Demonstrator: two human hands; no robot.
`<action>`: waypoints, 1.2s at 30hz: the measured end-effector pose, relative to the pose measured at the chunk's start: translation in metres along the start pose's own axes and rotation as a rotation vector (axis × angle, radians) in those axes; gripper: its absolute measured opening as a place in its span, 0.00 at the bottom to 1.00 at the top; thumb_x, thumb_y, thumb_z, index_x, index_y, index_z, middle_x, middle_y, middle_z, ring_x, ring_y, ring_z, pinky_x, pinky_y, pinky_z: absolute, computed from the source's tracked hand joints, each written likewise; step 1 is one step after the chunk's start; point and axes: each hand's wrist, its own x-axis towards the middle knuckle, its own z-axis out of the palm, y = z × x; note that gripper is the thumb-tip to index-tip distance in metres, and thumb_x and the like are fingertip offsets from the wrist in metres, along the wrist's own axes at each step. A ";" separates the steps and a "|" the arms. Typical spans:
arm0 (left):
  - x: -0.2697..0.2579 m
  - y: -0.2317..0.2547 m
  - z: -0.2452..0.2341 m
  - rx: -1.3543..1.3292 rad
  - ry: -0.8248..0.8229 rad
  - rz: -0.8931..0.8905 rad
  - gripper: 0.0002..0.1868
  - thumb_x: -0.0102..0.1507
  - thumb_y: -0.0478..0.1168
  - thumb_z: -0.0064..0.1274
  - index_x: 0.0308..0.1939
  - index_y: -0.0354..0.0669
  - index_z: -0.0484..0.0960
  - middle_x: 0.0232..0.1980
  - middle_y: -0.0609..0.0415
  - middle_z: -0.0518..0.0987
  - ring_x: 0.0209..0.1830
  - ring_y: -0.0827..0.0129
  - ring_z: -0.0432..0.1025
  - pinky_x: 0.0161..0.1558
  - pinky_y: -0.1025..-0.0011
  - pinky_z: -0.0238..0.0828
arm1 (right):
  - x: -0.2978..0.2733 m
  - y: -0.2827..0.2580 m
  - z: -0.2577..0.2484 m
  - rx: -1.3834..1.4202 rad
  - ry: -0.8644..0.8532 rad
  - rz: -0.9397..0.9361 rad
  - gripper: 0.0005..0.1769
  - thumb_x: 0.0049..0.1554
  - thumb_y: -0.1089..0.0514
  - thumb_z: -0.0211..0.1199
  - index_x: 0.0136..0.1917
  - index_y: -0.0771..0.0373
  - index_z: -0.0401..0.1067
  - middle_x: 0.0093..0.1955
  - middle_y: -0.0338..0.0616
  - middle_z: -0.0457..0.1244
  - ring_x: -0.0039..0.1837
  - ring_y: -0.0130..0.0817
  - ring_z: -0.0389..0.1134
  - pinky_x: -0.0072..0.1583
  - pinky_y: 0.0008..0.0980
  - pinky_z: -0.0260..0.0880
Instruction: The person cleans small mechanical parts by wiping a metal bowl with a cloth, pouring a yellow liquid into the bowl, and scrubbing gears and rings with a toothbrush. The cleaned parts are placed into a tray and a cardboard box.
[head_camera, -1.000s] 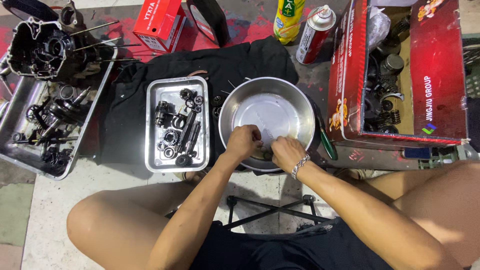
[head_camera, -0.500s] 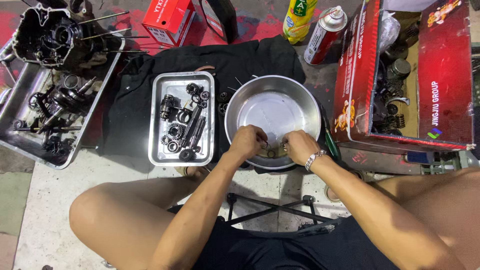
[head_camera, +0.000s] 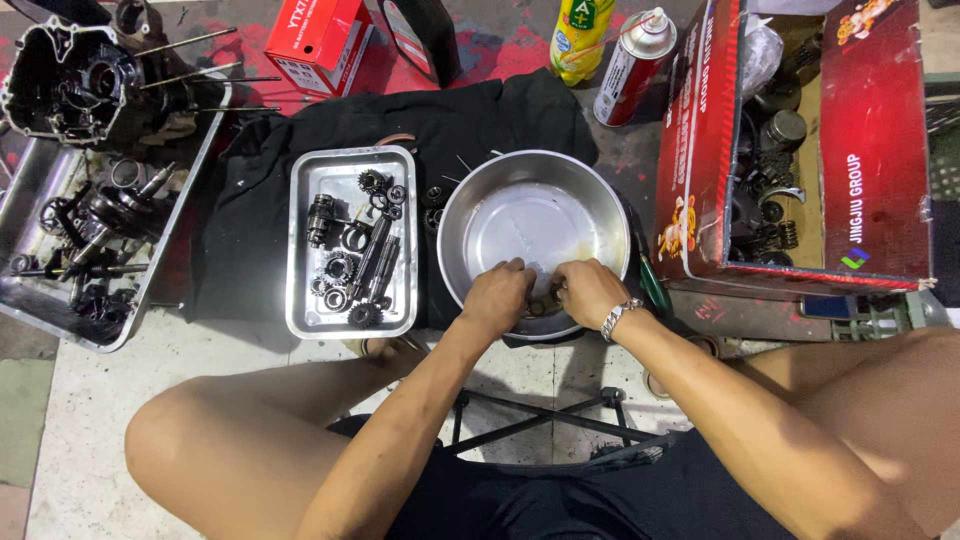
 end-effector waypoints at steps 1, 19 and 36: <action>0.000 0.001 -0.003 -0.028 -0.049 -0.028 0.05 0.57 0.32 0.51 0.35 0.40 0.81 0.40 0.44 0.81 0.44 0.47 0.77 0.44 0.54 0.74 | -0.001 0.001 -0.001 0.006 0.009 -0.002 0.12 0.51 0.62 0.66 0.50 0.62 0.80 0.46 0.59 0.70 0.51 0.57 0.72 0.55 0.47 0.73; -0.003 0.009 -0.026 -0.283 -0.167 -0.077 0.12 0.55 0.32 0.60 0.43 0.40 0.84 0.41 0.45 0.84 0.44 0.49 0.79 0.47 0.57 0.74 | -0.003 -0.007 -0.013 0.098 0.053 0.065 0.11 0.52 0.61 0.68 0.50 0.61 0.81 0.44 0.54 0.72 0.46 0.47 0.75 0.52 0.41 0.74; 0.004 -0.006 -0.012 -1.089 -0.147 -0.467 0.19 0.53 0.27 0.65 0.49 0.31 0.84 0.41 0.51 0.86 0.39 0.72 0.82 0.44 0.78 0.80 | 0.006 0.009 0.003 0.748 0.055 0.059 0.09 0.53 0.66 0.69 0.48 0.69 0.79 0.39 0.46 0.73 0.40 0.27 0.74 0.41 0.27 0.78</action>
